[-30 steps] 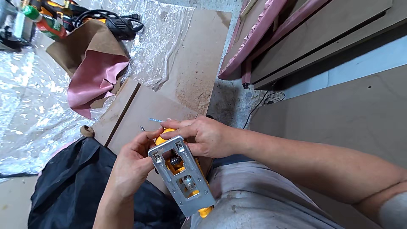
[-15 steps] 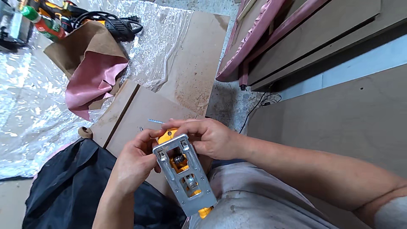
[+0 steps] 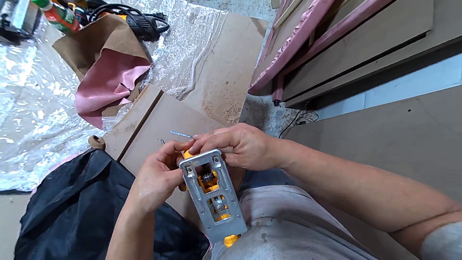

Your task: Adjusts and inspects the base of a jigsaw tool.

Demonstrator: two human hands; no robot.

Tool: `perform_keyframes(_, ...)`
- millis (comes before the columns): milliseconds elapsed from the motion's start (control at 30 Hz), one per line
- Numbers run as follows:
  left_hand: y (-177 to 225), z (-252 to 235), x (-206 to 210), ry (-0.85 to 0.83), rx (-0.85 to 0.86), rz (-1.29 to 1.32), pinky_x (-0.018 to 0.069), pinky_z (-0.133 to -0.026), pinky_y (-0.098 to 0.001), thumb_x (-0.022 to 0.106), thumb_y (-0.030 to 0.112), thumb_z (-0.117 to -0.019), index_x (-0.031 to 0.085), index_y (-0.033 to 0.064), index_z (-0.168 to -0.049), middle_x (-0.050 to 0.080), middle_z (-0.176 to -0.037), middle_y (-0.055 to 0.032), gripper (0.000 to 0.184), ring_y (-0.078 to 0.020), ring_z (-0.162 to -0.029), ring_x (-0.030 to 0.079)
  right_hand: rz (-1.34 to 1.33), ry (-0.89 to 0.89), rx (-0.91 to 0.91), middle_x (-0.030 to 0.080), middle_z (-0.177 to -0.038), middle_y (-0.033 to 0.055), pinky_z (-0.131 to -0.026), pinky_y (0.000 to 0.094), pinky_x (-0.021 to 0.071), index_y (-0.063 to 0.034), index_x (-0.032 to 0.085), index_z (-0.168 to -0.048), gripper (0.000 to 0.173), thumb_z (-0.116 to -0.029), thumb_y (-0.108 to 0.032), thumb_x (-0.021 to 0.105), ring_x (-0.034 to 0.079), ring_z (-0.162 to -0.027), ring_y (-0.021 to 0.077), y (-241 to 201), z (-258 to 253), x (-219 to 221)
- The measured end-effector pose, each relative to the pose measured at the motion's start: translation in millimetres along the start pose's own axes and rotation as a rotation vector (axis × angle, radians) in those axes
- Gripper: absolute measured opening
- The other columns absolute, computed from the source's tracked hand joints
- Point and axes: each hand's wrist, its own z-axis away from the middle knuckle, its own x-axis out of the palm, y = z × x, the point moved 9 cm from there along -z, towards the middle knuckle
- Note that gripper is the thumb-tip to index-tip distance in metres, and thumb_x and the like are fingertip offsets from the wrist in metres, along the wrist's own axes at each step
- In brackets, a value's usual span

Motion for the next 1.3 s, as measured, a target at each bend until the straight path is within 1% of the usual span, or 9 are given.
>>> perform_keyframes(200,-3.0,-2.4,-1.0,0.012,0.009,0.042,0.0545,-0.047,-0.0262,0.074,0.005,-0.0807,0.069,0.0117,-0.120,0.069,-0.085,-0.0117,0.041,-0.0159,-0.058,0.064,0.012,-0.014,-0.011,0.070,-0.129,0.0089,-0.116,0.0375,0.0475,-0.0021,0.075,-0.113,0.026,-0.0926,0.006,0.062,0.059,-0.132,0.0197,-1.6,-2.5,1.1)
perform_keyframes(267,0.4,0.6,0.6,-0.006,0.019,0.014,0.0553,-0.048,-0.0263,0.073,0.005,-0.0833,0.068,0.0125,-0.123,0.071,-0.088,-0.0118,0.041,-0.0165,-0.059,0.064,0.015,-0.024,-0.024,0.071,-0.129,0.0092,-0.115,0.0371,0.0484,-0.0017,0.075,-0.112,0.024,-0.0930,0.005,0.063,0.060,-0.132,0.0195,-1.8,-3.0,1.1)
perform_keyframes(367,3.1,2.7,1.9,-0.009,0.036,-0.013,0.0544,-0.048,-0.0257,0.073,0.005,-0.0846,0.068,0.0128,-0.124,0.070,-0.085,-0.0105,0.040,-0.0159,-0.059,0.064,0.012,-0.045,-0.036,0.070,-0.130,0.0100,-0.117,0.0380,0.0471,-0.0009,0.075,-0.113,0.025,-0.0925,0.005,0.063,0.059,-0.133,0.0206,-2.0,-3.3,1.4)
perform_keyframes(567,4.1,2.0,1.5,0.009,0.034,-0.066,0.0552,-0.050,-0.0269,0.073,0.007,-0.0843,0.068,0.0135,-0.121,0.069,-0.084,-0.0094,0.037,-0.0163,-0.061,0.065,0.020,-0.008,0.021,0.071,-0.128,0.0065,-0.118,0.0387,0.0464,-0.0031,0.074,-0.112,0.025,-0.0895,0.005,0.067,0.059,-0.132,0.0188,-0.7,-3.4,2.8)
perform_keyframes(700,6.8,1.1,3.4,-0.004,0.032,-0.093,0.0549,-0.047,-0.0272,0.074,0.007,-0.0844,0.068,0.0137,-0.121,0.069,-0.085,-0.0089,0.038,-0.0165,-0.059,0.064,-0.020,0.006,0.050,0.071,-0.127,0.0060,-0.115,0.0373,0.0488,-0.0030,0.074,-0.109,0.017,-0.0916,-0.003,0.071,0.060,-0.131,0.0178,-1.2,-1.3,2.6)
perform_keyframes(833,7.6,-0.1,5.9,-0.029,0.024,-0.105,0.0576,-0.051,-0.0283,0.075,0.008,-0.0856,0.067,0.0151,-0.125,0.071,-0.090,-0.0084,0.041,-0.0172,-0.063,0.067,-0.069,0.044,0.074,0.071,-0.128,0.0067,-0.121,0.0400,0.0430,-0.0018,0.075,-0.108,0.019,-0.0900,-0.001,0.072,0.058,-0.134,0.0200,1.6,3.4,-0.1)
perform_keyframes(1000,10.2,-1.8,9.0,-0.055,0.010,-0.094,0.0591,-0.052,-0.0295,0.075,0.006,-0.0846,0.066,0.0133,-0.126,0.071,-0.093,-0.0099,0.043,-0.0190,-0.065,0.068,-0.098,0.095,0.078,0.071,-0.129,0.0080,-0.122,0.0396,0.0420,-0.0012,0.076,-0.110,0.022,-0.0882,0.000,0.073,0.057,-0.136,0.0209,4.6,8.5,-3.1)
perform_keyframes(1133,14.9,-2.9,12.1,-0.053,-0.019,-0.149,0.0589,-0.050,-0.0310,0.078,0.007,-0.0846,0.066,0.0137,-0.123,0.070,-0.087,-0.0096,0.040,-0.0195,-0.062,0.067,-0.130,0.097,0.091,0.071,-0.130,0.0076,-0.123,0.0399,0.0407,-0.0015,0.076,-0.109,0.021,-0.0882,0.000,0.072,0.056,-0.137,0.0213,7.7,11.2,-4.2)
perform_keyframes(1300,18.2,-7.2,15.9,-0.061,-0.027,-0.200,0.0570,-0.047,-0.0309,0.078,0.008,-0.0835,0.067,0.0148,-0.120,0.071,-0.086,-0.0087,0.039,-0.0191,-0.059,0.066,-0.187,0.132,0.077,0.072,-0.129,0.0095,-0.123,0.0428,0.0403,0.0007,0.075,-0.111,0.025,-0.0872,0.003,0.071,0.056,-0.138,0.0248,11.2,16.6,-7.9)
